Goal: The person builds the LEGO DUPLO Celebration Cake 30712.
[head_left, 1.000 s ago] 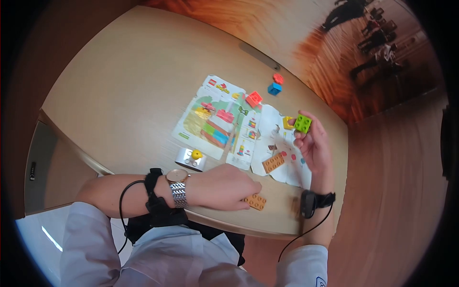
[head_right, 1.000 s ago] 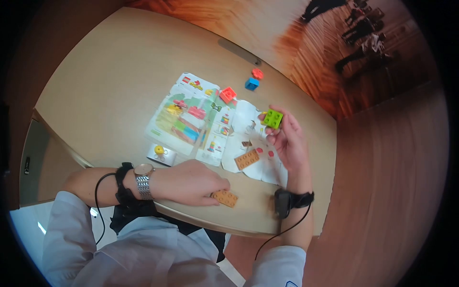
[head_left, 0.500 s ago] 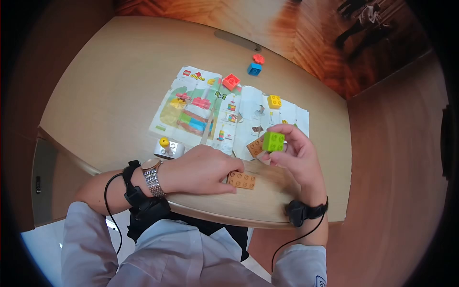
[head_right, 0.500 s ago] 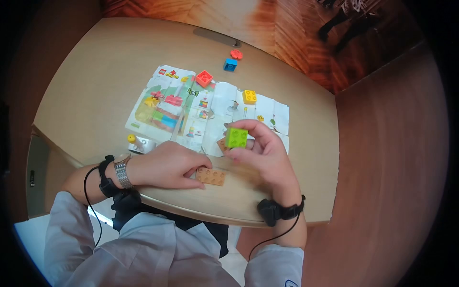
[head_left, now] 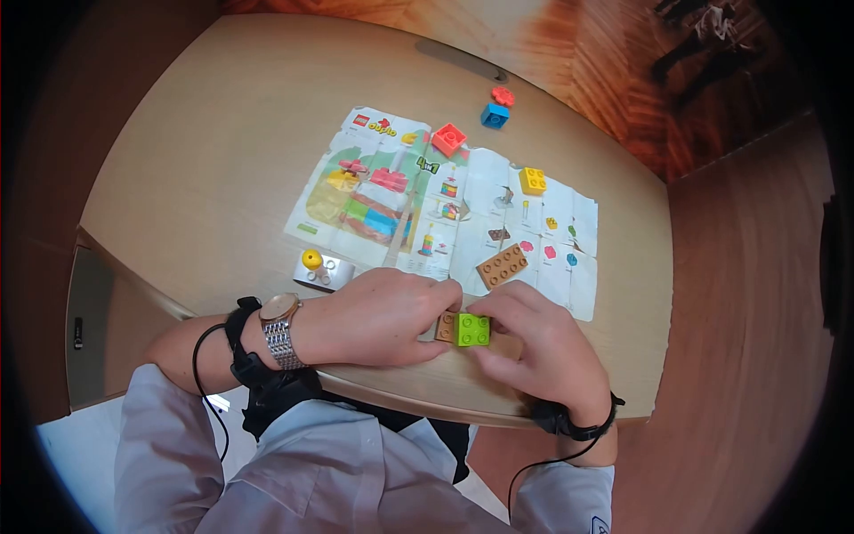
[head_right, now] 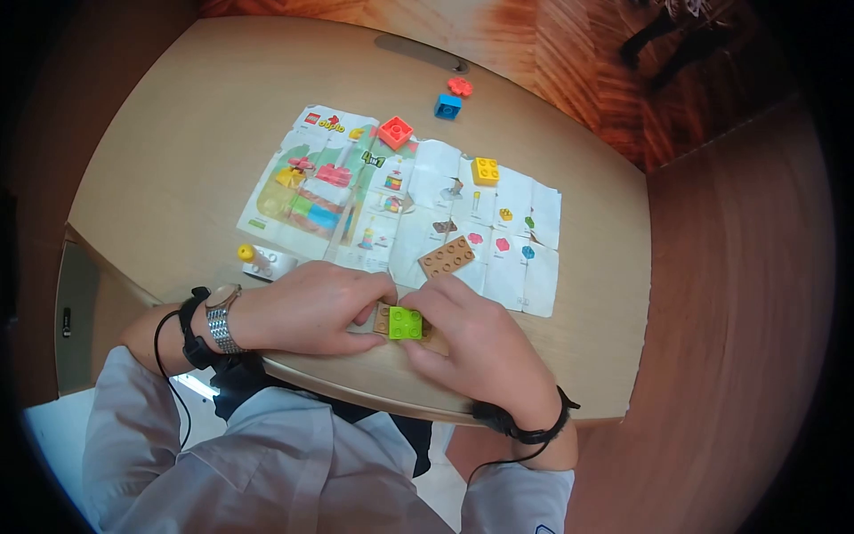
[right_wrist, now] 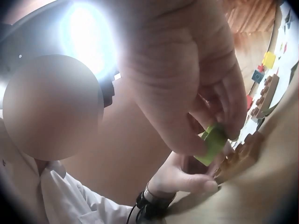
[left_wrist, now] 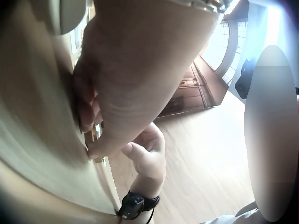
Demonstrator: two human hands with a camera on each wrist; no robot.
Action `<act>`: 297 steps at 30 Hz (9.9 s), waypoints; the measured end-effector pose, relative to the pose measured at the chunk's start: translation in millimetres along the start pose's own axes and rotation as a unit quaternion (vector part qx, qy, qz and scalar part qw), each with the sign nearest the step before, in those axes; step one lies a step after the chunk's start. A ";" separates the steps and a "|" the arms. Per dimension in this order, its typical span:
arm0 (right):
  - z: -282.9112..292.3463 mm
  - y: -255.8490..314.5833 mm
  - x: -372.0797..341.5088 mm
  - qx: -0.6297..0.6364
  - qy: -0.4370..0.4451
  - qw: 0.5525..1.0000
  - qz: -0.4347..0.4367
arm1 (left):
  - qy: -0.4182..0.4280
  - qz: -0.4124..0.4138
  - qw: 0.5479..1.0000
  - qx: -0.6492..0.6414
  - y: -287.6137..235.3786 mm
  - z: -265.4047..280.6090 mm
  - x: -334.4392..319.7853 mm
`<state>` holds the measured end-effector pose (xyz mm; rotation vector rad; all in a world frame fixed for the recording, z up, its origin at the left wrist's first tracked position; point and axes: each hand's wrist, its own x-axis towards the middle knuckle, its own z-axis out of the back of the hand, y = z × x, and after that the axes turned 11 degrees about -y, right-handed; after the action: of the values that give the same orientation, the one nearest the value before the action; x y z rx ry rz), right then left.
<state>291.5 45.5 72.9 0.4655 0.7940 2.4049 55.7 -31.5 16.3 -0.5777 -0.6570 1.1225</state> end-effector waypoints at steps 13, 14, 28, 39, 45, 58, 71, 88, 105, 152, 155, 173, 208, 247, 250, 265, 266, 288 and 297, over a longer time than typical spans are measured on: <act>-9.5 4.4 3.6 -0.117 0.016 0.992 0.052 | -0.006 0.000 1.000 -0.008 1.1 -4.1 -0.6; -9.2 4.8 3.6 -0.118 0.015 0.991 0.053 | -0.007 -0.001 1.000 -0.007 -0.5 -3.1 0.0; 26.7 -52.3 55.1 0.008 -0.176 0.976 -0.127 | -0.013 -0.018 1.000 -0.005 3.0 -6.9 -3.5; 21.5 -92.7 97.8 -0.146 -0.164 0.973 -0.070 | 0.001 -0.023 0.999 -0.023 5.4 -3.4 -0.5; 43.8 -22.7 44.3 0.001 0.006 0.997 -0.076 | -0.023 0.005 0.999 -0.021 4.5 -9.2 -3.2; 12.9 2.6 20.3 -0.110 0.111 0.988 -0.003 | -0.003 0.012 1.000 -0.015 -1.1 -1.5 2.5; 9.2 0.1 18.9 -0.114 0.098 0.988 -0.034 | -0.016 -0.004 1.000 -0.008 -2.3 -2.2 2.6; 11.4 -4.6 25.2 -0.070 0.127 0.989 -0.018 | -0.027 -0.027 0.999 -0.014 5.0 -7.0 -1.5; 7.5 -3.5 24.4 -0.079 0.109 0.991 0.008 | -0.031 -0.024 0.999 -0.011 3.8 -6.7 0.3; -6.6 -37.2 142.2 -0.101 -0.069 0.992 0.018 | -0.032 -0.039 0.999 0.000 7.6 -8.6 0.3; -20.2 -55.9 170.7 -0.169 -0.112 0.977 0.060 | -0.017 -0.029 0.999 -0.003 6.3 -5.3 2.2; 17.0 -67.6 51.3 0.072 -0.155 0.976 -0.136 | -0.009 -0.023 1.000 -0.016 6.8 -7.0 3.4; 15.2 -60.6 42.9 0.080 -0.088 0.987 -0.108 | -0.021 -0.028 0.999 0.006 5.6 -6.1 4.5; 11.2 -72.1 41.9 0.081 -0.084 0.986 -0.117 | -0.030 -0.043 0.999 -0.003 7.1 -5.8 4.6; 10.3 -73.9 42.3 0.076 -0.088 0.988 -0.102 | -0.025 -0.040 0.999 0.001 6.1 -5.2 4.7; 11.9 -70.8 46.2 0.047 -0.073 0.993 -0.082 | -0.009 -0.026 1.000 -0.006 7.6 -5.8 3.6; 12.5 -72.6 47.8 0.054 -0.086 0.992 -0.074 | -0.014 -0.026 1.000 -0.005 7.0 -5.0 3.9; 23.9 -191.2 230.6 -0.232 -0.118 0.960 0.105 | -0.030 -0.030 0.999 -0.032 9.4 -7.9 4.2; 36.6 -150.8 171.3 -0.139 -0.186 0.971 -0.056 | -0.011 -0.020 1.000 -0.018 9.9 -8.4 4.2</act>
<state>234.9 265.7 31.1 0.7071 0.3041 2.1852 56.9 -25.1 4.3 -0.5816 -0.7058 1.0820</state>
